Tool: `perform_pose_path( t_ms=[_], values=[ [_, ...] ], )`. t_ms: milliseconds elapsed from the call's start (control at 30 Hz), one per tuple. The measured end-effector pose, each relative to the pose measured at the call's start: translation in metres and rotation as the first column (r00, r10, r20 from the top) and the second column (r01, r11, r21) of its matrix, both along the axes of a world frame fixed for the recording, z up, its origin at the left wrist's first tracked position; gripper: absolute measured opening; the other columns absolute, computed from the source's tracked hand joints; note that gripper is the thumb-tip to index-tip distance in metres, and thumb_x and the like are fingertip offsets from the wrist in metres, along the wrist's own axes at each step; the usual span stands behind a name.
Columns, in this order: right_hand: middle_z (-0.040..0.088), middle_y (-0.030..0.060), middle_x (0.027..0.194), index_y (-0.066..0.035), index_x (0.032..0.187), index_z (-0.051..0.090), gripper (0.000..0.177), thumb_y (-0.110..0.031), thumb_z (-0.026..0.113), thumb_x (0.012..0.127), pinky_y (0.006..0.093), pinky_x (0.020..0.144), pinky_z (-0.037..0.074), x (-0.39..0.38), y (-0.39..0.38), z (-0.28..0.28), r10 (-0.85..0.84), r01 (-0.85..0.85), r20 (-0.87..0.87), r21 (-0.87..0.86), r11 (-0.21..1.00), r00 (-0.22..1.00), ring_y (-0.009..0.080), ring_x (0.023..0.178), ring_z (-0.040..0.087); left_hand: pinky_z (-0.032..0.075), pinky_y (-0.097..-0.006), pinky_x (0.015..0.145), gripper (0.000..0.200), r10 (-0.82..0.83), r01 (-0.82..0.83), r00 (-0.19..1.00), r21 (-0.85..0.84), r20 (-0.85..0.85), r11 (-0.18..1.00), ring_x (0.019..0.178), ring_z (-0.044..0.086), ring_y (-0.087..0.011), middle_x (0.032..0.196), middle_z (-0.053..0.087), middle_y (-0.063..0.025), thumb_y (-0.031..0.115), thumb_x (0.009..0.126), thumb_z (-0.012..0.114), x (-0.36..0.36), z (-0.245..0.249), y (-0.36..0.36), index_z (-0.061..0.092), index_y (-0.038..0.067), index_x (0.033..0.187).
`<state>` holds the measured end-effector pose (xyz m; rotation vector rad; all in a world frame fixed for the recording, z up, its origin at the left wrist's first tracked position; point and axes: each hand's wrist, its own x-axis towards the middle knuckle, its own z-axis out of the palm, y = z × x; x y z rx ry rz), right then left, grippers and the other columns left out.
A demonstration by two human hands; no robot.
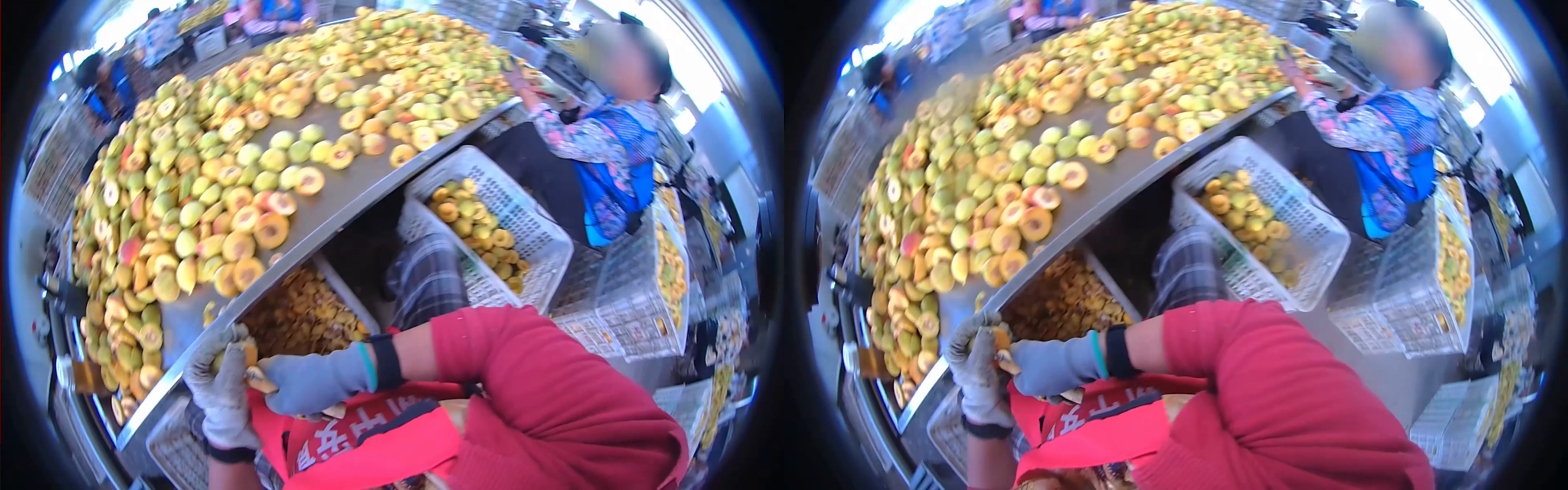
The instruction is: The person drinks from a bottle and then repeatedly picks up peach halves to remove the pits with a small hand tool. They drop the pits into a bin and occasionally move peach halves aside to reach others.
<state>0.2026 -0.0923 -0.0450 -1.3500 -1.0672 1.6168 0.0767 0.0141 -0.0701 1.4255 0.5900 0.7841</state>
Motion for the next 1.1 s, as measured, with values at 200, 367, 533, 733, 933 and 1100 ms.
perform_pose_path(
  t_ms=[200,367,533,733,933,1100],
  values=[
    [0.055,0.0107,0.060,-0.002,0.092,0.046,0.018,-0.015,0.050,0.081,0.0326,0.037,0.047,0.001,0.003,-0.006,0.127,-0.132,-0.117,-0.042,0.990,0.985,0.0219,0.042,0.057,0.049,-0.0281,0.074,0.018,-0.028,0.031,0.986,0.016,-0.162,0.999,0.079,0.061,-0.0160,0.091,0.064,-0.0117,0.004,0.081,0.059,0.004,0.016,0.000,0.063,-0.004,0.097],
    [0.058,0.0148,0.056,0.004,0.068,0.053,0.016,-0.010,0.051,0.076,0.0344,0.042,0.048,-0.002,-0.004,0.005,0.069,-0.068,-0.009,0.029,0.997,0.998,0.0235,0.046,0.059,0.049,-0.0283,0.072,0.019,0.003,0.012,0.994,0.139,-0.110,0.990,0.073,0.060,-0.0163,0.087,0.064,-0.0116,0.008,0.082,0.057,0.006,0.026,-0.006,0.063,-0.005,0.094],
    [0.056,0.0127,0.055,0.002,0.067,0.051,0.015,-0.009,0.051,0.077,0.0332,0.042,0.048,-0.001,-0.009,0.005,0.014,-0.015,0.021,0.031,0.999,1.000,0.0231,0.045,0.059,0.050,-0.0282,0.067,0.021,-0.045,0.033,0.986,-0.076,-0.162,0.997,0.070,0.061,-0.0178,0.083,0.064,-0.0136,0.010,0.080,0.058,0.004,0.020,-0.003,0.062,-0.006,0.092],
    [0.055,0.0093,0.054,-0.001,0.065,0.054,0.018,-0.014,0.054,0.076,0.0324,0.040,0.045,0.004,-0.004,-0.005,0.135,-0.115,-0.367,0.076,0.990,0.920,0.0198,0.044,0.057,0.051,-0.0308,0.064,0.024,-0.014,0.009,0.999,-0.143,-0.039,0.990,0.069,0.062,-0.0201,0.082,0.064,-0.0132,0.018,0.082,0.057,0.014,0.032,-0.014,0.060,-0.003,0.093],
    [0.053,0.0057,0.058,-0.005,0.072,0.052,0.013,-0.015,0.053,0.080,0.0275,0.039,0.043,-0.002,-0.002,0.000,0.032,-0.060,0.196,0.140,0.988,0.980,0.0143,0.043,0.053,0.052,-0.0318,0.061,0.029,-0.023,0.028,0.999,-0.287,0.022,0.957,0.069,0.063,-0.0225,0.085,0.064,-0.0150,0.024,0.083,0.059,0.015,0.004,-0.004,0.061,-0.003,0.094],
    [0.052,0.0049,0.057,-0.003,0.079,0.053,0.013,-0.016,0.056,0.078,0.0292,0.037,0.044,0.009,-0.001,-0.009,0.116,-0.180,-0.387,-0.133,0.975,0.915,0.0140,0.040,0.051,0.050,-0.0315,0.070,0.021,0.022,0.095,0.974,-0.495,0.225,0.864,0.077,0.062,-0.0220,0.089,0.064,-0.0144,0.012,0.084,0.057,0.012,0.009,-0.011,0.061,-0.003,0.098]
  ],
)
